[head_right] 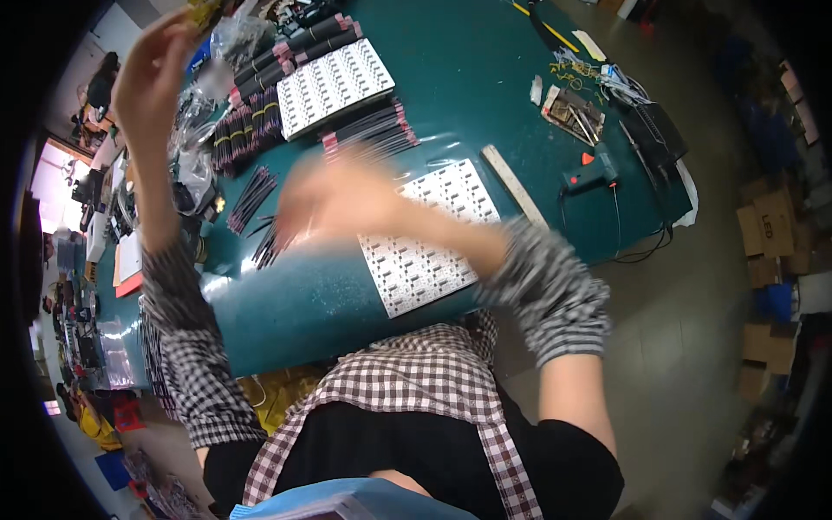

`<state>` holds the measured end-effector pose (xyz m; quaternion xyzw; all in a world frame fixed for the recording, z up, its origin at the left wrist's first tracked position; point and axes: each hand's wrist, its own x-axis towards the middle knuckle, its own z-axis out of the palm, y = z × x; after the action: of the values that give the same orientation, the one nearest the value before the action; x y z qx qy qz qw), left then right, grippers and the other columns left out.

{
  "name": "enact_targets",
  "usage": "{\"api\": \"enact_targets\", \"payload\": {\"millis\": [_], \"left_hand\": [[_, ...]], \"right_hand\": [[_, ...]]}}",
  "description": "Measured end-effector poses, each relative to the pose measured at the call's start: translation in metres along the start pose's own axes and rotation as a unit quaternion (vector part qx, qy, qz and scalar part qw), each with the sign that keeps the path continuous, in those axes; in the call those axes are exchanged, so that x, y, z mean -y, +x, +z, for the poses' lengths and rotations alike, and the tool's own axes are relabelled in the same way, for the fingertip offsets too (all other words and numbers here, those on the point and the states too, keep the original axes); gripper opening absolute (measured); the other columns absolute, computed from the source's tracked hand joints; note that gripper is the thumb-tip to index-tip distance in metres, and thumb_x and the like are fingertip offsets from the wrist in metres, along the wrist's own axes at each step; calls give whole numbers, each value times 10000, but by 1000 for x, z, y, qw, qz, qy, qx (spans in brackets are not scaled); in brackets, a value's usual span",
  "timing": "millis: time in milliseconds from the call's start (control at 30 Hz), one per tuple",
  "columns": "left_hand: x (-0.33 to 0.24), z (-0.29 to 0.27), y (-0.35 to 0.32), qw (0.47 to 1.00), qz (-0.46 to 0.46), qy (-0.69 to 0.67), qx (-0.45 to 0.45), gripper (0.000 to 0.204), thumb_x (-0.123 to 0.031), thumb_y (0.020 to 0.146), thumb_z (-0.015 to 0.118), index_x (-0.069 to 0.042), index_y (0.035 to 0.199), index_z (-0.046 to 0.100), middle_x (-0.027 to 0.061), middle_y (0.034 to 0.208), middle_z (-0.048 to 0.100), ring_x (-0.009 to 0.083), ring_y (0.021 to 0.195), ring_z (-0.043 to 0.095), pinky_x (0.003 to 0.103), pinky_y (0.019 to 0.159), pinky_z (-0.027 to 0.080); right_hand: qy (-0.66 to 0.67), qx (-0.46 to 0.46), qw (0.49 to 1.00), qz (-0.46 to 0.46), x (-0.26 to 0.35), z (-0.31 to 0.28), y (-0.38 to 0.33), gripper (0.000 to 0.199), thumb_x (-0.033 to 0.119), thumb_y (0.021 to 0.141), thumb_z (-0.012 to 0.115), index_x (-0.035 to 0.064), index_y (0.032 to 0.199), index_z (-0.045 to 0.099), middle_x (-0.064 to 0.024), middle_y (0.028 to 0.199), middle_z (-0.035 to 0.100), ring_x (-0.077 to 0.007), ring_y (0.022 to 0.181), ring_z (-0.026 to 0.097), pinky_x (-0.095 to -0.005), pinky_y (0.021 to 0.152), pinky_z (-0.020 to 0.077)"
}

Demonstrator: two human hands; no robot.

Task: The person solders electrical wires onto LED circuit boards using a soldering iron and solder wire.

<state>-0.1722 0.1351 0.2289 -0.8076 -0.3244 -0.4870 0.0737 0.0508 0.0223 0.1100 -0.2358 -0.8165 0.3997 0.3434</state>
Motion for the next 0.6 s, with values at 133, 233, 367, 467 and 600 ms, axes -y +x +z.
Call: {"api": "enact_targets", "payload": {"millis": [133,233,367,467,600], "left_hand": [[-195,83,-120,904,131,-367,173,319,-269,894,621,-40,1115,591,101,892,546,218,665,589,311,503,481],[-259,143,-137,905,137,-400,40,361,-271,858,664,-64,1148,605,86,879,505,183,659,529,254,440,386],[-239,173,-122,959,99,-264,-38,333,-156,700,661,5,990,630,87,818,510,195,665,542,273,467,414],[-271,172,-104,960,148,-237,-8,213,-119,695,627,18,859,622,87,775,520,193,670,562,295,497,446],[-259,191,-85,977,46,-209,19,132,-140,704,622,-22,757,591,99,749,557,220,675,596,332,550,496]], "right_hand": [[107,-327,930,130,-70,-113,44,223,244,884,633,31,924,686,-70,767,678,-139,612,616,-272,565,495],[203,-479,836,177,-196,-257,38,297,224,837,726,90,1083,625,-88,939,677,-220,798,669,-354,700,571],[62,-481,835,260,-221,-259,29,237,198,917,664,6,1054,686,-73,956,706,-141,773,694,-256,703,590],[-51,-478,842,247,-214,-291,-2,217,172,891,679,23,1046,703,-88,906,723,-135,749,709,-231,602,585],[-276,-330,872,234,-219,-262,32,262,292,917,621,86,1041,724,-37,903,740,-112,736,710,-252,664,566]]}}
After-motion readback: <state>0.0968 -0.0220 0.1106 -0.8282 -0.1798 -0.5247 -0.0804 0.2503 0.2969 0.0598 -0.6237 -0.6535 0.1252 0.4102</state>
